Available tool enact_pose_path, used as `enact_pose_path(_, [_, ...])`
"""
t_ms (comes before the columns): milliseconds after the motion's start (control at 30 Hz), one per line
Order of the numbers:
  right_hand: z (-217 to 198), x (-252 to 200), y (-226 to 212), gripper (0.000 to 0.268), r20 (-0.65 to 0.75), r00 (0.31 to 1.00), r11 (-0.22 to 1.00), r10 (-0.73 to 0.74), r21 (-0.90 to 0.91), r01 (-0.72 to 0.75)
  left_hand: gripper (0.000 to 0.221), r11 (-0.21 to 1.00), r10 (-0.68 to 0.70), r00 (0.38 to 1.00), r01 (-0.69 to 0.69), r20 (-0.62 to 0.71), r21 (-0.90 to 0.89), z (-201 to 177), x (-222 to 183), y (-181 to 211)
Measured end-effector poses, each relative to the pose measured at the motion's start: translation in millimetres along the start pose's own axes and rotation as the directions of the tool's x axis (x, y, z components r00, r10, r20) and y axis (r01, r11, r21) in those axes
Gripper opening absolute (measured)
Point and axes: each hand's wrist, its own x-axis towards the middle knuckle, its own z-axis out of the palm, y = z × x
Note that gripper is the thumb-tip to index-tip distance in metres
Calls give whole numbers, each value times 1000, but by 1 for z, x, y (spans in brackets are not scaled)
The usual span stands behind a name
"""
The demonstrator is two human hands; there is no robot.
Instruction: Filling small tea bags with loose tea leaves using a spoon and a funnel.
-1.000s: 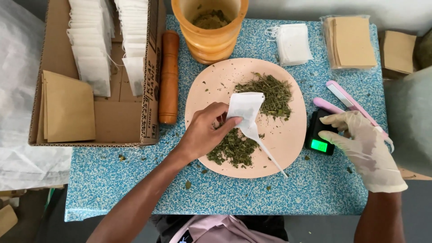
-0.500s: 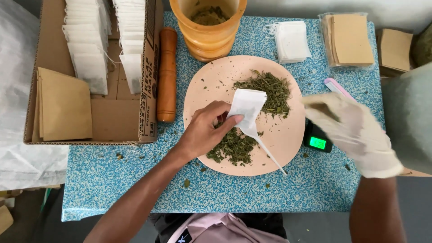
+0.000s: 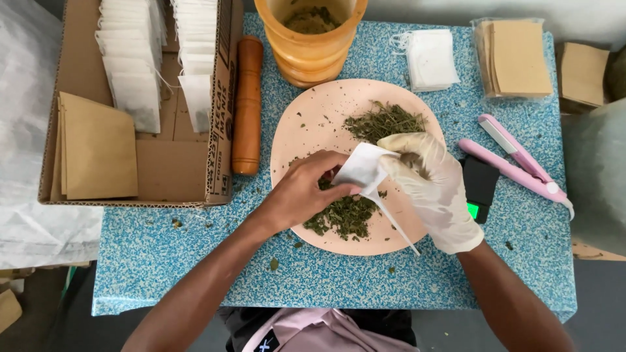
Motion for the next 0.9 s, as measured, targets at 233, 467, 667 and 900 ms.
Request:
enact_pose_path(233, [10,-9,-6,32,64,994,996,-84,13,83,6,998,63,995,-62,-78,18,5,2,-5])
enact_pose_path(467, [5,-17,8,11,-24,987,986,-156,-69,154,8,995,97,989,-95,-109,22,4,1,-6])
enact_pose_path(667, [13,-15,1,10,-38,981,980,-188,-65,186,11,996,86,992,-86,-90,5,6,1,-19])
enact_pose_path(900, [17,-12,-23,18,3,986,980,-164,-114,163,8,999,21,998,-22,-67,-25,5,1,-12])
